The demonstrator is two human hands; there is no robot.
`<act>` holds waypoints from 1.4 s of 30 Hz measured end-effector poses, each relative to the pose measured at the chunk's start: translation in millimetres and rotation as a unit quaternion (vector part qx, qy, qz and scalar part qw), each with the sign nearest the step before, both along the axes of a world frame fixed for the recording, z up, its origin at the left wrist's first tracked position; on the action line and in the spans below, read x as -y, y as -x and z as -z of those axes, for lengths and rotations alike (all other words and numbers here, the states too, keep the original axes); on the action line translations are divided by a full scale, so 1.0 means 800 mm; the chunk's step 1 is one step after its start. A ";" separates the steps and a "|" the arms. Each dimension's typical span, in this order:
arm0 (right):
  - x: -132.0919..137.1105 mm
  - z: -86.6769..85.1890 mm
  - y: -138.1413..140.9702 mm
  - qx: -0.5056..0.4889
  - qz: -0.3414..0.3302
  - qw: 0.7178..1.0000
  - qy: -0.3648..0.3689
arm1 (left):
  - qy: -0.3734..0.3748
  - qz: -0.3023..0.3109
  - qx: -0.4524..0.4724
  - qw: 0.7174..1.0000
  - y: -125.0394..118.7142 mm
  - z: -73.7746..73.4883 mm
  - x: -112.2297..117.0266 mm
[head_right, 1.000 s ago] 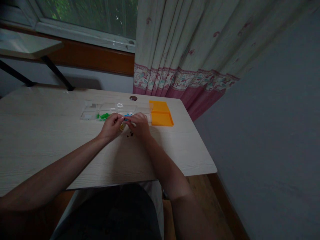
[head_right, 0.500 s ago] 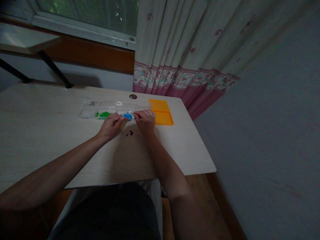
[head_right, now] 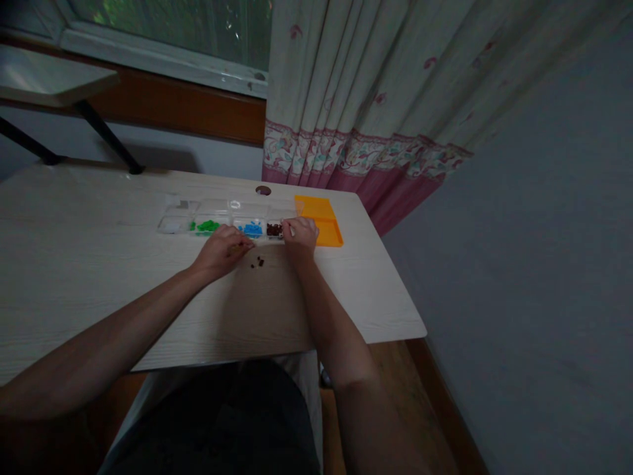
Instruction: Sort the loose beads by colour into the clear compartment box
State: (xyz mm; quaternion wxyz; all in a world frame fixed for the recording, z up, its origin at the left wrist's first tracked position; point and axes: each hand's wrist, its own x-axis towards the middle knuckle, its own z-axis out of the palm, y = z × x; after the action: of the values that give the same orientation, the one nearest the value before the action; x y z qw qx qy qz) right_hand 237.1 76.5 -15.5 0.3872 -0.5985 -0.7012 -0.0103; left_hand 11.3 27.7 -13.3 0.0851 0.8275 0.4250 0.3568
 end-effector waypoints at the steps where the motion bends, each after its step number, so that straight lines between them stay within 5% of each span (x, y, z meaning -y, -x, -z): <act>1: 0.000 0.000 0.000 -0.001 -0.001 1.000 -0.002 | -0.003 0.013 -0.014 1.000 0.000 0.001 0.000; 9: 0.002 -0.001 0.005 0.000 -0.018 1.000 0.010 | -0.019 0.066 -0.097 0.993 -0.002 0.007 0.001; 15: 0.004 -0.005 0.007 0.004 -0.017 1.000 0.010 | -0.016 0.047 -0.112 0.992 -0.007 0.003 0.002; 19: 0.007 -0.010 0.010 0.014 -0.060 0.998 -0.004 | -0.004 -0.006 -0.052 0.999 -0.007 0.000 0.001; 27: 0.032 -0.022 0.032 0.054 -0.256 0.965 -0.007 | 0.032 -0.112 0.139 0.983 0.002 -0.002 -0.005; 42: 0.037 -0.023 0.043 0.060 -0.278 0.959 0.001 | 0.015 -0.089 0.093 0.992 -0.001 -0.004 -0.002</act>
State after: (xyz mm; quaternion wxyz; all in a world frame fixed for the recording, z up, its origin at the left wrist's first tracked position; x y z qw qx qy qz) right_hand 202.7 46.7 3.1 0.3311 -0.3788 -0.8620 0.0621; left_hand 11.8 28.9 -10.4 0.1042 0.7481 0.4925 0.4323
